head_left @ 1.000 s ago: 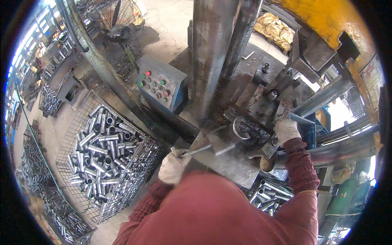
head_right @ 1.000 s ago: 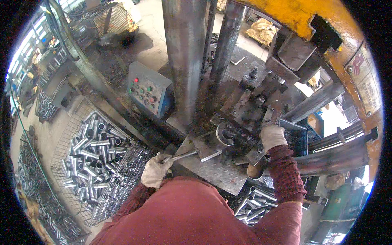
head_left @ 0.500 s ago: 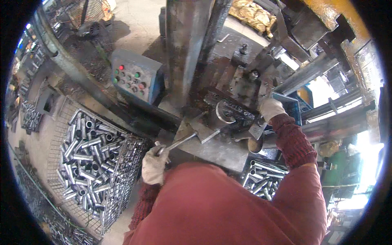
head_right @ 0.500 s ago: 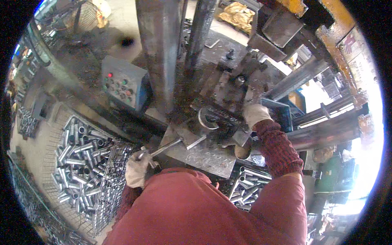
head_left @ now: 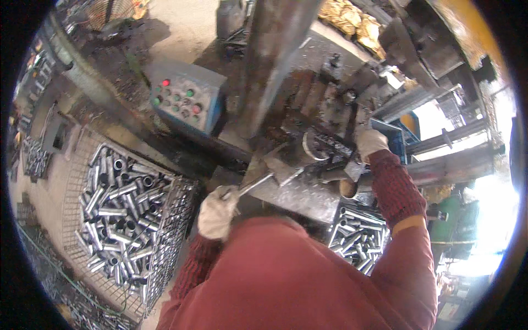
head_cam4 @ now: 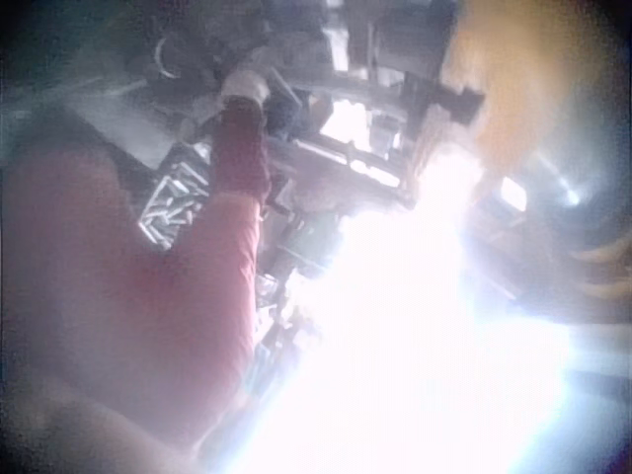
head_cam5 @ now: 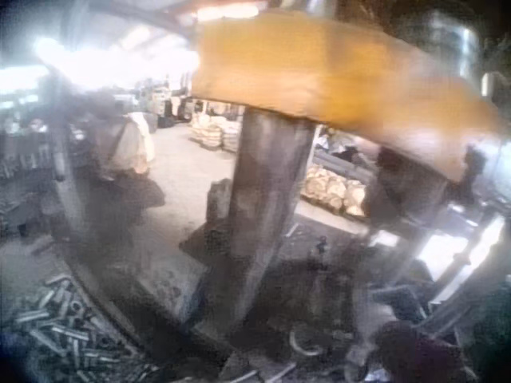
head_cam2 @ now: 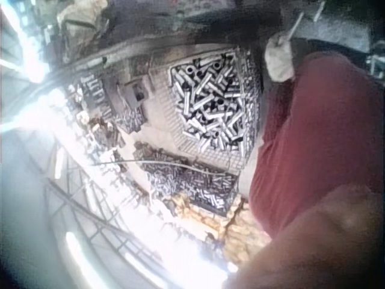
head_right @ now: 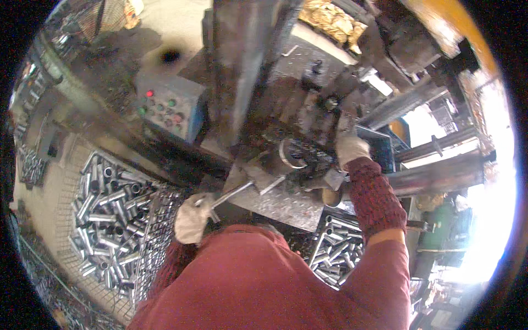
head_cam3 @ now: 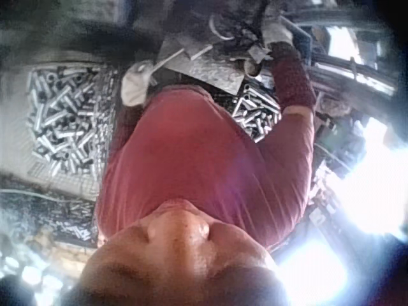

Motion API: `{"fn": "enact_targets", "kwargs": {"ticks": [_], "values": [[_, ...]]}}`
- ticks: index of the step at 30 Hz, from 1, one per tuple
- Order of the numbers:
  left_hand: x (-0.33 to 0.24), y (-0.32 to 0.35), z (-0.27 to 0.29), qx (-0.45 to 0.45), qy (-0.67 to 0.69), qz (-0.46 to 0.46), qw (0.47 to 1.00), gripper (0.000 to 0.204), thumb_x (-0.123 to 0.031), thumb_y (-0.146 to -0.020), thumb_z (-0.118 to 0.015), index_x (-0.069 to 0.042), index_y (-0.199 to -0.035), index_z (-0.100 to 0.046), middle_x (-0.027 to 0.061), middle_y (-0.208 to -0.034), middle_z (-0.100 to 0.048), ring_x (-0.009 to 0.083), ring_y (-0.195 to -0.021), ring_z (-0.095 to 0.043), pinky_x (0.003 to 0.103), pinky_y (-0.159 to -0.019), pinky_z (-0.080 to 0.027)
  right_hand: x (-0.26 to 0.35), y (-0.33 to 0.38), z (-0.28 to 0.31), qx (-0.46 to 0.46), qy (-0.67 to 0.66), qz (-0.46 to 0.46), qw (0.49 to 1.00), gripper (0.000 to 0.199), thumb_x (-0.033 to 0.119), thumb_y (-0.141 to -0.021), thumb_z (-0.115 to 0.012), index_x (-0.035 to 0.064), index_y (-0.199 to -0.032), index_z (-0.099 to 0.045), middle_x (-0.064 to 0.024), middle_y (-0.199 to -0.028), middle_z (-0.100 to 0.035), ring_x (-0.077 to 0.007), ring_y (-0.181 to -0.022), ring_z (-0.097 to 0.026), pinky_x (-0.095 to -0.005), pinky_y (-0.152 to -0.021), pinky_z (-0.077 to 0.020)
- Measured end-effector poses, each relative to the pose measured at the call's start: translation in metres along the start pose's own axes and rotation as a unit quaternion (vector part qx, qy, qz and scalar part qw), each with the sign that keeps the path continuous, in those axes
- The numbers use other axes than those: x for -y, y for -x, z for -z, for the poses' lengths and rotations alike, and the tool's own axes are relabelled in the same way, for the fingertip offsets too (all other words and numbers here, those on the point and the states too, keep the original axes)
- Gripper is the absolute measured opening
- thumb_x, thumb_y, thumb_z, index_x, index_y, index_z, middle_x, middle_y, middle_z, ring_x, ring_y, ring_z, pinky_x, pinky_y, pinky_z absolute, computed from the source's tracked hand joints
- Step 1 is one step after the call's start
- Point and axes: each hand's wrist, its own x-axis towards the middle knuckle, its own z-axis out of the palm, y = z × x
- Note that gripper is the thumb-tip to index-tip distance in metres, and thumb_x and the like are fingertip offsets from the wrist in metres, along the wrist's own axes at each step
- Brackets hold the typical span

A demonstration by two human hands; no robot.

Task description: The person operates a hydraulic press in a workshop, repeatedly placing metal rods into the press, activating the cycle, and removing the formed parts. The person uses gloved hands to handle the rods and the press controls.

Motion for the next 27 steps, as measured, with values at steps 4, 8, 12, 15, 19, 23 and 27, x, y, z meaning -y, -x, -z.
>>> {"fn": "enact_targets", "kwargs": {"ticks": [4, 8, 12, 15, 19, 23, 27], "values": [[-0.012, -0.022, 0.01, 0.077, -0.064, -0.057, 0.993, 0.045, -0.043, -0.105, -0.069, -0.005, -0.126, -0.081, 0.0185, -0.102, -0.083, 0.0347, -0.094, -0.081, 0.045, -0.084, -0.062, 0.05, 0.053, 0.032, -0.097, -0.068, -0.093, 0.989, 0.045, 0.037, -0.093, -0.084, 0.0044, -0.123, -0.08, -0.0201, -0.105, -0.08, -0.0371, -0.1, -0.081, -0.0495, -0.083, -0.066], [-0.021, -0.039, -0.013, 0.131, -0.094, -0.073, 0.984, 0.034, -0.033, -0.104, -0.071, -0.007, -0.124, -0.081, 0.0198, -0.103, -0.083, 0.0334, -0.088, -0.081, 0.043, -0.08, -0.064, 0.124, 0.16, 0.076, -0.174, -0.496, 0.064, 0.848, 0.056, 0.031, -0.092, -0.087, 0.0041, -0.139, -0.073, -0.0205, -0.113, -0.08, -0.0362, -0.104, -0.078, -0.0464, -0.09, -0.0628], [-0.041, -0.032, -0.054, 0.27, -0.164, -0.241, 0.917, 0.028, -0.018, -0.097, -0.08, -0.002, -0.12, -0.078, 0.0181, -0.103, -0.083, 0.031, -0.092, -0.081, 0.041, -0.084, -0.064, 0.168, 0.221, 0.096, -0.147, -0.576, 0.233, 0.77, 0.055, 0.017, -0.088, -0.086, 0.0062, -0.14, -0.073, -0.0259, -0.122, -0.078, -0.0398, -0.113, -0.077, -0.0454, -0.097, -0.0617], [-0.059, -0.019, -0.079, 0.349, -0.119, -0.318, 0.873, 0.029, -0.017, -0.095, -0.083, -0.002, -0.119, -0.078, 0.0202, -0.101, -0.082, 0.0327, -0.094, -0.081, 0.043, -0.084, -0.063, 0.17, 0.221, 0.089, -0.097, -0.572, 0.169, 0.797, 0.037, 0.019, -0.096, -0.077, 0.0108, -0.132, -0.078, -0.0234, -0.105, -0.079, -0.0407, -0.1, -0.077, -0.0459, -0.09, -0.0616], [-0.074, -0.011, -0.123, 0.272, -0.244, -0.357, 0.86, 0.031, -0.022, -0.096, -0.082, -0.003, -0.12, -0.079, 0.0232, -0.105, -0.081, 0.0369, -0.097, -0.08, 0.045, -0.086, -0.062, 0.117, 0.22, 0.066, -0.066, -0.659, 0.011, 0.749, 0.03, 0.01, -0.096, -0.082, 0.0083, -0.126, -0.081, -0.0149, -0.113, -0.083, -0.0275, -0.104, -0.081, -0.0392, -0.09, -0.0631], [-0.084, -0.027, -0.16, 0.23, -0.193, -0.366, 0.881, 0.036, -0.026, -0.099, -0.079, -0.004, -0.127, -0.08, 0.024, -0.114, -0.081, 0.0385, -0.107, -0.078, 0.044, -0.094, -0.061, -0.002, 0.198, 0.045, -0.221, -0.711, -0.164, 0.647, 0.03, 0.005, -0.1, -0.077, 0.0044, -0.129, -0.08, -0.0127, -0.118, -0.083, -0.0183, -0.103, -0.078, -0.0333, -0.089, -0.0615], [-0.096, -0.018, -0.188, 0.201, -0.158, -0.324, 0.911, 0.037, -0.027, -0.101, -0.077, -0.003, -0.129, -0.078, 0.022, -0.119, -0.081, 0.0381, -0.114, -0.077, 0.043, -0.099, -0.059, -0.063, 0.126, 0.022, -0.401, -0.554, -0.125, 0.719, 0.025, 0.002, -0.104, -0.074, 0.0019, -0.129, -0.078, -0.0103, -0.114, -0.084, -0.0158, -0.094, -0.078, -0.0308, -0.084, -0.0625]]}}
